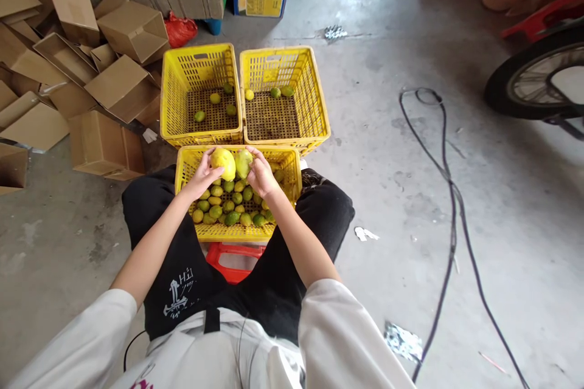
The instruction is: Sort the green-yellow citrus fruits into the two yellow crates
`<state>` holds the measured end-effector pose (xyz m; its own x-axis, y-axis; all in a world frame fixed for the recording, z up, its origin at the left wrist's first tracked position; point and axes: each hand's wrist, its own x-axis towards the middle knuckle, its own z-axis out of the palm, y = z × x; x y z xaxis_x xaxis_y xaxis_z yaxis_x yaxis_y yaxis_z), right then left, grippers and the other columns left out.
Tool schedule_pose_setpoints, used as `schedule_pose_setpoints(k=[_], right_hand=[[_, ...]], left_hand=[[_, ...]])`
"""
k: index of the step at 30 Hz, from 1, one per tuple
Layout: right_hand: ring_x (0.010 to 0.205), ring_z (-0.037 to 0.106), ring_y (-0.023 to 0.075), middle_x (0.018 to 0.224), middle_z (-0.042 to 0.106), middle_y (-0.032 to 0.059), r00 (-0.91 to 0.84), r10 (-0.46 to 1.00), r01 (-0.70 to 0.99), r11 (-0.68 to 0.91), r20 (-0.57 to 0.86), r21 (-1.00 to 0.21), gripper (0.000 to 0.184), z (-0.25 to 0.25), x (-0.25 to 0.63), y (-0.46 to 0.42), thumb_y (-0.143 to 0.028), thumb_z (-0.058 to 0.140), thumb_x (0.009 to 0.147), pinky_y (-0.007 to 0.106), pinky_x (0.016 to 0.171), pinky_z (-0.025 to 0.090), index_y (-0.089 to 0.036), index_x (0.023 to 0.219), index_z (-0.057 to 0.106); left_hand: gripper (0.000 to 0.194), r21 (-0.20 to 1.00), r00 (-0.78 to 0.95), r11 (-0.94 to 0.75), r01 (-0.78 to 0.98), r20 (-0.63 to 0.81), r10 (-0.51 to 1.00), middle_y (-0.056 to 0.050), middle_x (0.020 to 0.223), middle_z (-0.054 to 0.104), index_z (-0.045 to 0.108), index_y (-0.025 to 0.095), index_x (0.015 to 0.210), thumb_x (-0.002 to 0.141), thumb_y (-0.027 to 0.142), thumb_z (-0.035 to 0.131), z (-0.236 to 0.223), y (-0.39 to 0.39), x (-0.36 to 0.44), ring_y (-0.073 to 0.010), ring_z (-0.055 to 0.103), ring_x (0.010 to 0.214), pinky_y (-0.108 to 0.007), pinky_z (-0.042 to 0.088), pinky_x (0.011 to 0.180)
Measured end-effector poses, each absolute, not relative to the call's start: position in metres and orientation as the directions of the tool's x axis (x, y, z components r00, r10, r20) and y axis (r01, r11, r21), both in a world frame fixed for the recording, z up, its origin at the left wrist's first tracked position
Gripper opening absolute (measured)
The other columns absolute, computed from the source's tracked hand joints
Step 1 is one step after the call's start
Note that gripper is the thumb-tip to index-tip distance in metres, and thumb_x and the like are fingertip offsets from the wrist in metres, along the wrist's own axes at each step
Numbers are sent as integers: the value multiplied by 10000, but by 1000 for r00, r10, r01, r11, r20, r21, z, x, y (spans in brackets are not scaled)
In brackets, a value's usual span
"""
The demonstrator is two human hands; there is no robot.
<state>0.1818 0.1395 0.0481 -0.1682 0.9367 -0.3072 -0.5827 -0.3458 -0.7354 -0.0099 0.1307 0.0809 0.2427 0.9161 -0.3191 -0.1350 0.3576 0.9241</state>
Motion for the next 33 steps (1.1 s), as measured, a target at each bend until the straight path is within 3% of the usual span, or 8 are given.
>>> schedule_pose_setpoints(k=[7, 11, 15, 28, 33], right_hand=[[1371, 600, 284, 1266, 750, 19, -224, 928, -613, -371, -298, -697, 427, 58, 182, 137, -250, 668, 681, 496, 1092, 568, -308, 1099, 606], [1416, 565, 299, 1367, 711, 23, -256, 928, -601, -372, -271, -707, 383, 65, 182, 137, -281, 658, 721, 525, 1110, 559, -301, 1103, 639], [1418, 564, 297, 1423, 689, 21, -275, 929, -585, -367, -250, -723, 426, 69, 182, 137, -283, 700, 730, 536, 1121, 554, -304, 1155, 663], [1358, 607, 275, 1389, 700, 18, -348, 901, -566, -422, -259, -708, 491, 66, 181, 132, -382, 821, 774, 524, 1137, 553, -330, 1247, 701], [1158, 706, 244, 1300, 725, 26, -333, 887, -529, -458, -321, -715, 497, 59, 179, 130, -413, 895, 718, 442, 973, 645, -314, 1163, 698]], left_hand=[[774, 897, 210, 406, -177, -369, 906, -100, 1651, 436, 414, 353, 1576, 863, 391, 712, 76, 131, -6, -357, 512, 1451, -520, 583, 1044], [818, 862, 208, 440, -252, -396, 894, -83, 1624, 467, 350, 396, 1603, 837, 340, 631, 76, 131, -5, -340, 589, 1365, -548, 615, 977], [857, 849, 205, 445, -284, -400, 893, -102, 1546, 524, 356, 357, 1572, 768, 299, 647, 75, 130, -6, -342, 623, 1312, -556, 628, 947], [666, 849, 134, 473, -234, -454, 881, -115, 1393, 615, 508, 279, 1329, 683, 325, 662, 69, 130, -7, -356, 670, 1245, -470, 649, 859], [673, 839, 133, 519, -167, -502, 855, -126, 1372, 614, 505, 263, 1301, 687, 369, 758, 69, 128, -7, -343, 709, 1160, -449, 655, 827]])
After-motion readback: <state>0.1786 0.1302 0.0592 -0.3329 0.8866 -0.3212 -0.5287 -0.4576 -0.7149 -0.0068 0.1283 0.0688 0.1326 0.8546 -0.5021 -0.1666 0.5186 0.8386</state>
